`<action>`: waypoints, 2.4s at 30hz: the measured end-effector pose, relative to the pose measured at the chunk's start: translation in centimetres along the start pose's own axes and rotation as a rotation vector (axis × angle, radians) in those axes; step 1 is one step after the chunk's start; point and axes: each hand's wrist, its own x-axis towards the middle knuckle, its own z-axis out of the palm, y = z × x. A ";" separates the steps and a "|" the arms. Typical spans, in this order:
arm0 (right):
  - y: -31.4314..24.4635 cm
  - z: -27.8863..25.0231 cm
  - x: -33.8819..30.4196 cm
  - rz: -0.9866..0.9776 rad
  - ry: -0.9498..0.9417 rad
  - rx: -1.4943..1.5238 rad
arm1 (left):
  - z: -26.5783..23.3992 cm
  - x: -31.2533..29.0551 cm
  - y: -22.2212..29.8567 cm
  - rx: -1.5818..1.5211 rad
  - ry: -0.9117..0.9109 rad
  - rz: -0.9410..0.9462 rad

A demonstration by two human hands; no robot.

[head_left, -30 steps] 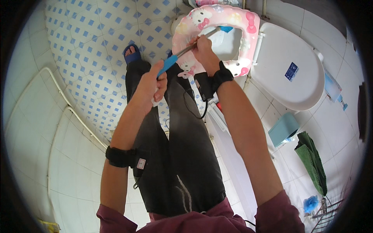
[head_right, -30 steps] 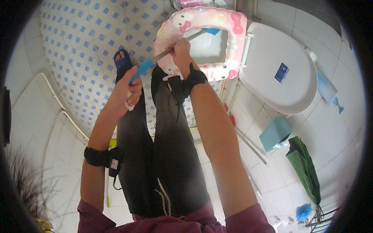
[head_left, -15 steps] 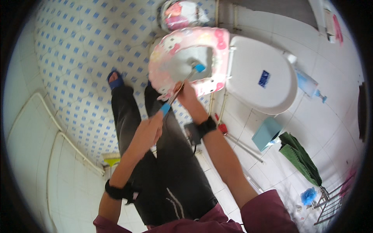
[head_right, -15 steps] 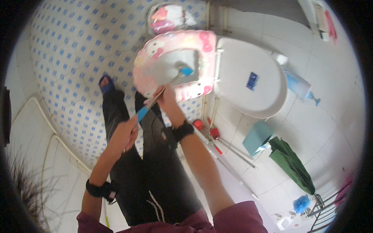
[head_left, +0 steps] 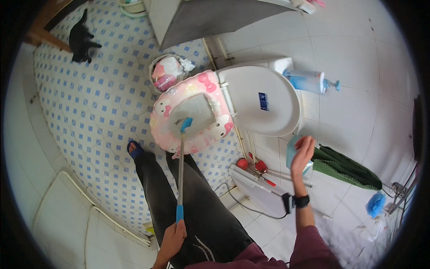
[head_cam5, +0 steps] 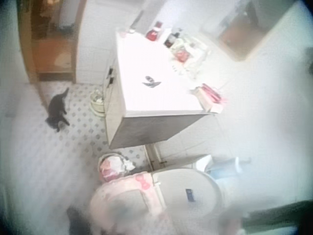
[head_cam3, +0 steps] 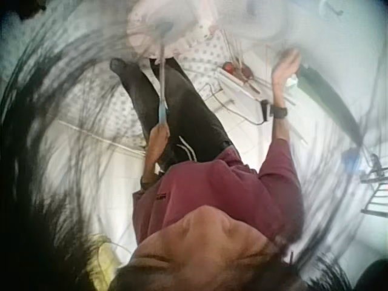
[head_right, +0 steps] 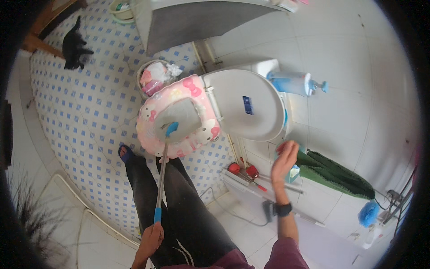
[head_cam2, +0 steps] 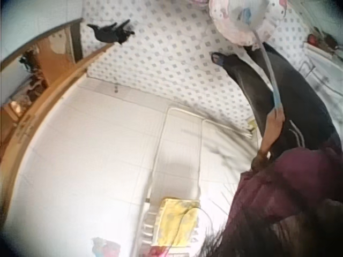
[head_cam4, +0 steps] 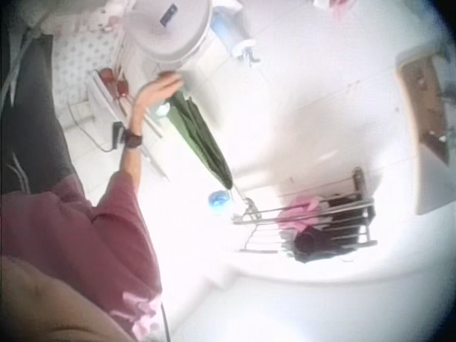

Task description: The person scrubs the inside of a toilet bowl with a brush while holding a wipe in their other hand, and then stands back at the bathroom sink.

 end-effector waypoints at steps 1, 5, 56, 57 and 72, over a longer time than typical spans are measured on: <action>1.5 -2.1 2.5 0.029 0.016 0.050 | 0.3 -0.5 0.0 0.024 -0.013 0.015; 7.6 -3.5 9.2 0.151 -0.197 0.261 | 1.1 -1.2 -0.2 -0.003 0.016 -0.042; -5.2 5.9 -21.8 1.019 -1.693 0.499 | 8.3 -1.0 -0.6 0.101 -0.011 -0.104; -5.3 6.1 -22.8 1.019 -1.618 0.589 | 8.5 -0.9 -1.0 0.141 -0.015 -0.093; -6.0 5.3 -22.3 1.039 -1.471 0.583 | 9.1 -1.2 0.3 0.069 -0.132 -0.026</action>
